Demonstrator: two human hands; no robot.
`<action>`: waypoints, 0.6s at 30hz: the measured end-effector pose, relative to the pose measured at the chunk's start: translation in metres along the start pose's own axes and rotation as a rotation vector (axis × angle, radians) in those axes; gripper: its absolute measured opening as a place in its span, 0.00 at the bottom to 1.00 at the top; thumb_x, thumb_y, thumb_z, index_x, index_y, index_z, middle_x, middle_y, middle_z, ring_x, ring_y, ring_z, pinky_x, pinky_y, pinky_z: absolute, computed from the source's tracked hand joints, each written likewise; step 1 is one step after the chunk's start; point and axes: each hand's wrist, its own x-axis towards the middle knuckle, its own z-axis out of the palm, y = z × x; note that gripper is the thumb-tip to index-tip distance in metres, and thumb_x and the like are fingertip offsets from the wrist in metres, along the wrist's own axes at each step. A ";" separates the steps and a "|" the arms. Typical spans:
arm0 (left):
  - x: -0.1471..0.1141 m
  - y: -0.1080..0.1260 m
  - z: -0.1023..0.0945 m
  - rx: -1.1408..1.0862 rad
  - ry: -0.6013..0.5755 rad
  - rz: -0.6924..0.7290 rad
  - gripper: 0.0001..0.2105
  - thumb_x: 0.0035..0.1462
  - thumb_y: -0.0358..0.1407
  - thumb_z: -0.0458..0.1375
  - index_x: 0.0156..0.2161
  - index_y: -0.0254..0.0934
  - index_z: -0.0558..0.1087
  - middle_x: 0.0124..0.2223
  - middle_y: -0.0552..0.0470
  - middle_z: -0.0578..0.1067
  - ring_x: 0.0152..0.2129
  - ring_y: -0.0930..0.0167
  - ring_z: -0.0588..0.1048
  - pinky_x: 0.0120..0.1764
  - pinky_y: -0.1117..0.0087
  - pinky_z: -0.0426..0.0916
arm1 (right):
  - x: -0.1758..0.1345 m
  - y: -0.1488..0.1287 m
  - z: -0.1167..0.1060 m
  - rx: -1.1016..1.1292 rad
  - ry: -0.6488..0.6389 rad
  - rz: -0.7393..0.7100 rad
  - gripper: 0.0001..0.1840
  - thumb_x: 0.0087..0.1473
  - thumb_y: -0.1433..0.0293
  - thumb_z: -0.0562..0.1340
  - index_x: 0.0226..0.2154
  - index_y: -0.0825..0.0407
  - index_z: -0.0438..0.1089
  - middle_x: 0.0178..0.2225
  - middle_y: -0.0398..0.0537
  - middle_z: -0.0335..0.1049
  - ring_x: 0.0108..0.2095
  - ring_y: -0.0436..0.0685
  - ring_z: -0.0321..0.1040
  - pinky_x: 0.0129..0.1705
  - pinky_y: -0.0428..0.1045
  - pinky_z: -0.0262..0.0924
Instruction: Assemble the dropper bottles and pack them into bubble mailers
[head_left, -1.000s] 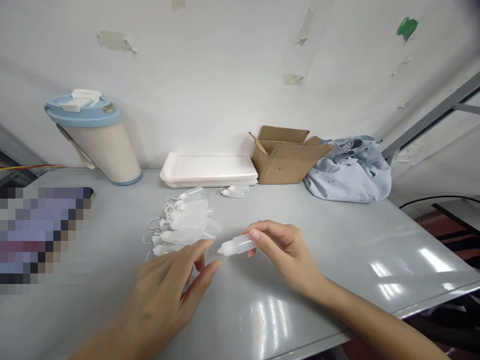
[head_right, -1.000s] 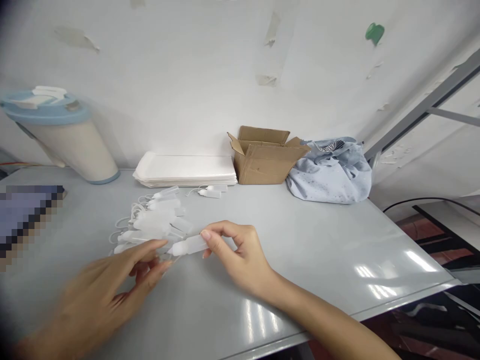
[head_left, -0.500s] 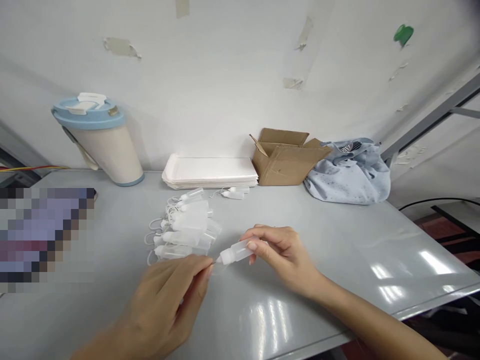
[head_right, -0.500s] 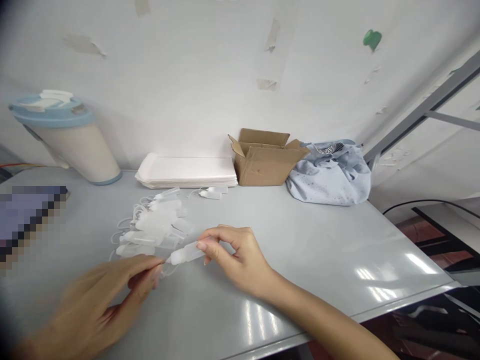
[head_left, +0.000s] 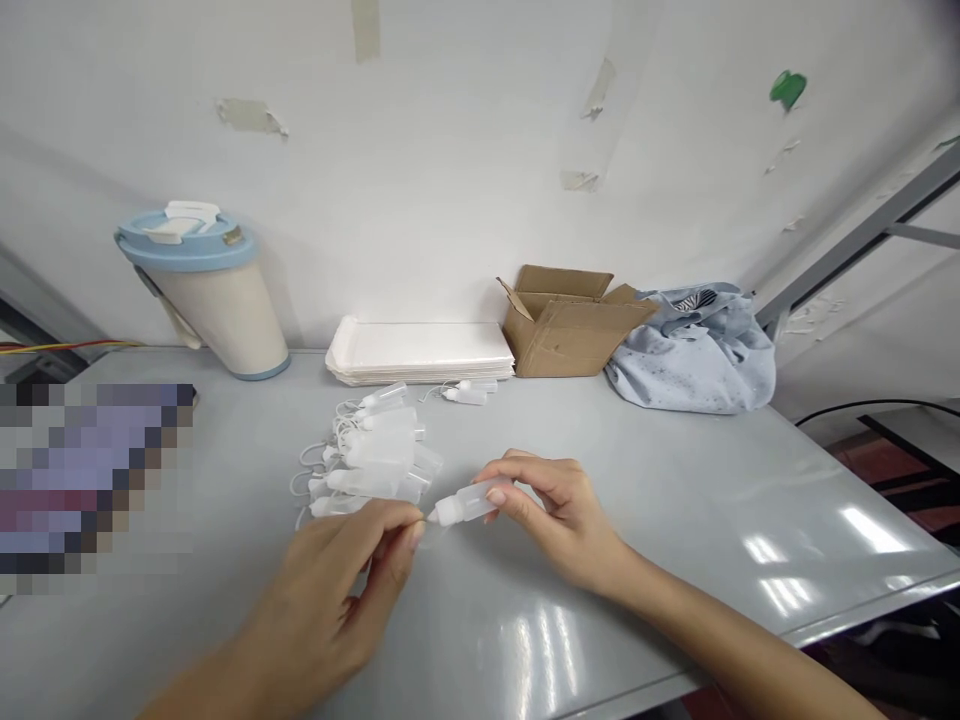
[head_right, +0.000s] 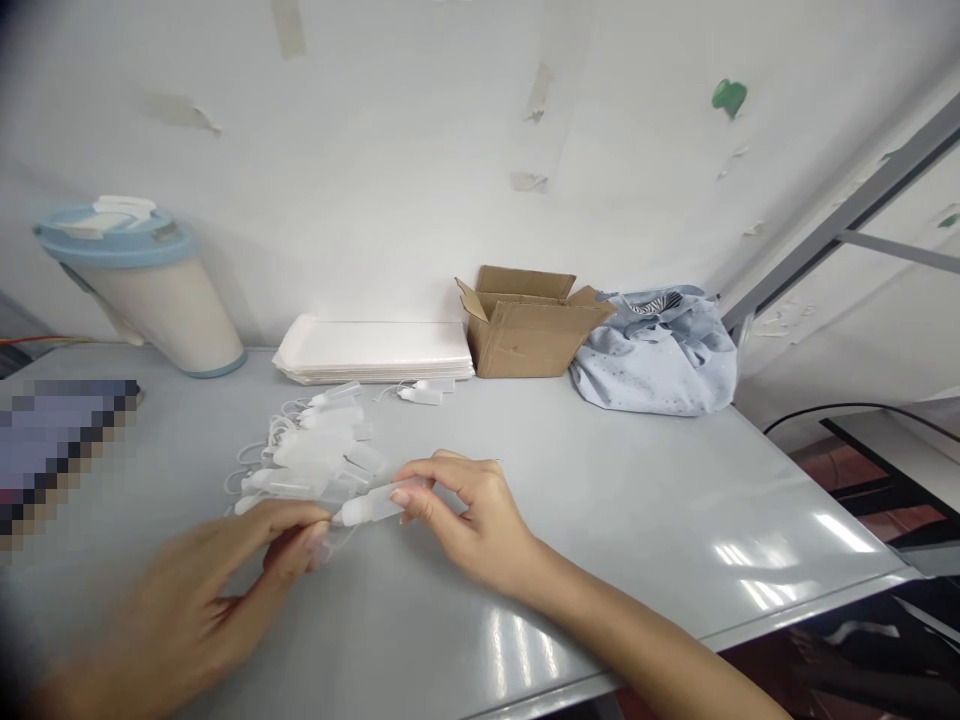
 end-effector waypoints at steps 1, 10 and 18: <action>0.002 -0.001 -0.002 0.013 0.016 -0.004 0.06 0.64 0.34 0.48 0.36 0.42 0.67 0.22 0.62 0.72 0.16 0.76 0.72 0.20 0.79 0.63 | 0.001 0.002 0.000 -0.036 0.005 -0.026 0.12 0.62 0.65 0.56 0.37 0.53 0.73 0.27 0.45 0.71 0.30 0.52 0.68 0.32 0.47 0.63; 0.022 -0.049 -0.026 0.150 0.348 -0.519 0.13 0.60 0.47 0.49 0.35 0.46 0.72 0.31 0.55 0.78 0.25 0.69 0.76 0.22 0.73 0.69 | 0.031 0.051 -0.014 -0.630 -0.057 -0.127 0.23 0.62 0.60 0.55 0.57 0.51 0.56 0.57 0.61 0.60 0.59 0.65 0.56 0.57 0.63 0.58; 0.031 -0.077 -0.018 0.133 0.291 -0.496 0.15 0.58 0.46 0.49 0.35 0.42 0.75 0.35 0.57 0.81 0.27 0.69 0.77 0.29 0.71 0.71 | 0.045 0.074 -0.018 -0.785 -0.192 -0.082 0.29 0.61 0.56 0.56 0.60 0.53 0.57 0.66 0.62 0.44 0.66 0.70 0.41 0.60 0.67 0.50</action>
